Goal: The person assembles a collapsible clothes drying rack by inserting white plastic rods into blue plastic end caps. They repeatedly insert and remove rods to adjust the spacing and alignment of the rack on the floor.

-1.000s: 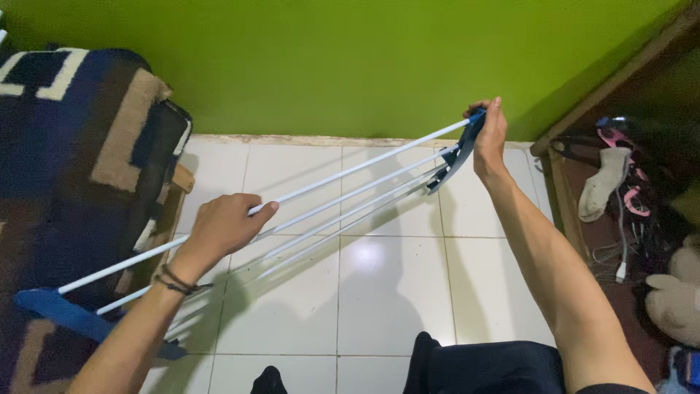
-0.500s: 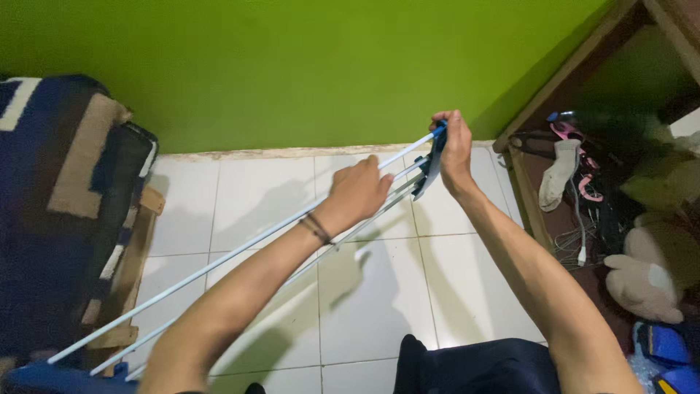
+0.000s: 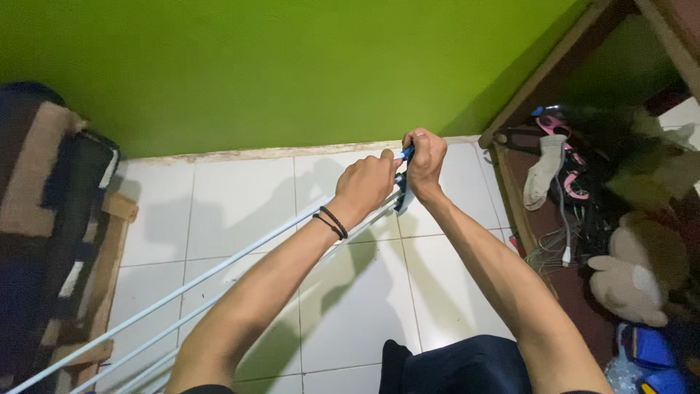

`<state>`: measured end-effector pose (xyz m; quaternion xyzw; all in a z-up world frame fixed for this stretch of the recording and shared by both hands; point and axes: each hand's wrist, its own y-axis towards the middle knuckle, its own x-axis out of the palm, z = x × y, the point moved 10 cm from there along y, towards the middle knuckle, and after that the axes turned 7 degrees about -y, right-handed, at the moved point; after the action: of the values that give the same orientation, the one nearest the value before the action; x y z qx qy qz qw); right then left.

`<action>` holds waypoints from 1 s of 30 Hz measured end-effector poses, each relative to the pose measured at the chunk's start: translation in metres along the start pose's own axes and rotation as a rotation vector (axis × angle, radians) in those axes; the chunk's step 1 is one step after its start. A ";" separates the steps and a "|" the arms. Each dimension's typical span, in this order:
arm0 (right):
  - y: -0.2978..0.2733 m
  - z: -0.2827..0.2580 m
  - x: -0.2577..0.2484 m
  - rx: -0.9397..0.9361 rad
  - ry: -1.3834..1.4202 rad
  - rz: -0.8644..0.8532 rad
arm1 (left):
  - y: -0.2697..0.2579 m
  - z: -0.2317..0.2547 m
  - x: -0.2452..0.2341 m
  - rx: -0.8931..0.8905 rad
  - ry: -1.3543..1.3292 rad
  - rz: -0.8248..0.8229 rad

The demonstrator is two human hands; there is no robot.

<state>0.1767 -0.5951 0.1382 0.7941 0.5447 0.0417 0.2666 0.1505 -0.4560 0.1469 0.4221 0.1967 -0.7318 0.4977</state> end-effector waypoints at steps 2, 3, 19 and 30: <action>0.005 0.001 0.007 -0.022 -0.039 0.025 | 0.008 -0.014 0.004 -0.022 -0.103 -0.032; 0.009 0.002 0.013 -0.028 -0.018 0.013 | 0.014 -0.021 0.005 -0.030 -0.153 -0.044; -0.001 -0.023 0.088 -0.067 0.119 -0.248 | -0.021 -0.105 0.043 -0.164 -0.954 -0.338; -0.004 -0.018 0.111 -0.060 0.129 -0.188 | -0.042 -0.084 -0.038 -0.107 -0.005 0.051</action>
<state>0.2114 -0.4887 0.1269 0.7269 0.6313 0.0837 0.2571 0.1541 -0.3574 0.1251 0.3977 0.2237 -0.7084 0.5385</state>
